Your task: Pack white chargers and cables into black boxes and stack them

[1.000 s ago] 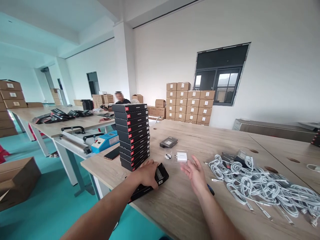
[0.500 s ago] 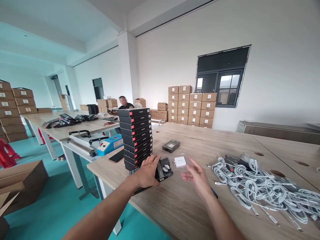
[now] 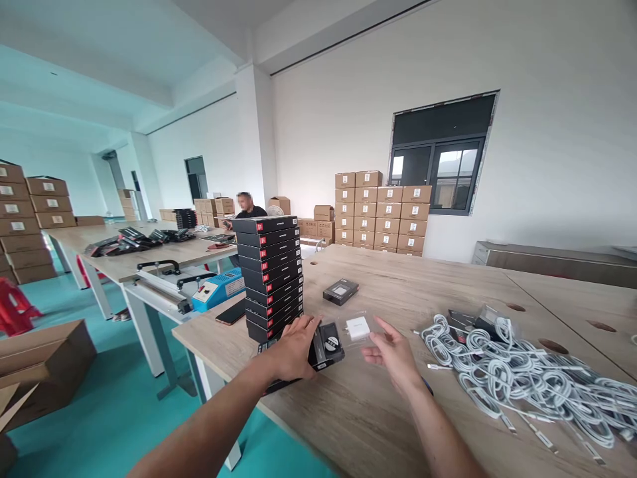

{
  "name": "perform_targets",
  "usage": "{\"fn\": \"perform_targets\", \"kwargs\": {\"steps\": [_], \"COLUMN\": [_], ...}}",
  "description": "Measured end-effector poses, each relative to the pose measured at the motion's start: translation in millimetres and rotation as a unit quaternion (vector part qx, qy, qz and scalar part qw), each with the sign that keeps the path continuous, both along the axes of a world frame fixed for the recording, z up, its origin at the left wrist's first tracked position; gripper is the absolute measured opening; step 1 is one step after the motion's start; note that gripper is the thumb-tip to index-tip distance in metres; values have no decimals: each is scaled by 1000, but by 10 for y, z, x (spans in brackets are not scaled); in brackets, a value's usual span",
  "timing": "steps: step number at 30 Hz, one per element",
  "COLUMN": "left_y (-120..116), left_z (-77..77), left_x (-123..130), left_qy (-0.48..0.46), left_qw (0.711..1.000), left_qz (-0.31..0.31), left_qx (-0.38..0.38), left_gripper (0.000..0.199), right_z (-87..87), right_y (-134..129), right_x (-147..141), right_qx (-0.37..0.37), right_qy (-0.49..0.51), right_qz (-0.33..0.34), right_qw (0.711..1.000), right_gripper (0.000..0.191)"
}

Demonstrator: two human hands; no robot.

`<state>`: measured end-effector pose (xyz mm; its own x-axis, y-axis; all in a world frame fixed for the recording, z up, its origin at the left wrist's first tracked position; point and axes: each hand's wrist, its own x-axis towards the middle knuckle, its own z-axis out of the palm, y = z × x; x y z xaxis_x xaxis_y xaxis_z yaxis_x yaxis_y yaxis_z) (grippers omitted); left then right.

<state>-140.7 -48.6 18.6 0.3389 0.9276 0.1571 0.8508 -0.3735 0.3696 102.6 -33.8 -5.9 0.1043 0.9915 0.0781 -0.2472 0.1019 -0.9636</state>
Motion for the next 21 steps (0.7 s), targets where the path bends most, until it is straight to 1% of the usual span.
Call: {"fn": "perform_targets", "kwargs": {"steps": [2, 4, 7, 9, 10, 12, 15, 16, 18, 19, 21], "left_y": [-17, -35, -51, -55, -57, -65, -88, -95, -101, -100, -90], "left_z": [9, 34, 85, 117, 131, 158, 199, 212, 226, 222, 175], "left_x": [32, 64, 90, 99, 105, 128, 185, 209, 268, 306, 409], "left_qy": [-1, -15, -56, -94, -109, -124, -124, -129, -145, -158, -209], "left_qw": [1000, 1000, 998, 995, 993, 991, 989, 987, 982, 979, 970], "left_qz": [-10, -23, -29, -32, -37, -53, -84, -97, -121, -126, -121], "left_qx": [2, 4, 9, 9, 8, 9, 8, 4, 3, 9, 37], "left_gripper": [124, 123, 119, 118, 118, 118, 118, 119, 118, 118, 120], "right_z": [1, 12, 24, 5, -16, -69, -118, -113, -71, -36, 41], "right_y": [-11, -18, 1, 25, 34, 32, -26, -52, -91, -99, -91], "right_x": [-18, -39, -50, -39, -31, -14, 13, 23, 41, 47, 53], "right_qx": [1, -1, -21, -30, -32, -35, -44, -41, -23, -12, 13], "right_qy": [-7, 3, 82, 145, 158, 145, 104, 97, 80, 74, 79], "right_qz": [8, 32, 94, 116, 131, 173, 260, 276, 282, 267, 204], "right_qw": [1000, 999, 992, 982, 978, 973, 959, 955, 956, 961, 976], "right_gripper": [69, 67, 59, 49, 44, 36, 39, 41, 42, 42, 41]}}
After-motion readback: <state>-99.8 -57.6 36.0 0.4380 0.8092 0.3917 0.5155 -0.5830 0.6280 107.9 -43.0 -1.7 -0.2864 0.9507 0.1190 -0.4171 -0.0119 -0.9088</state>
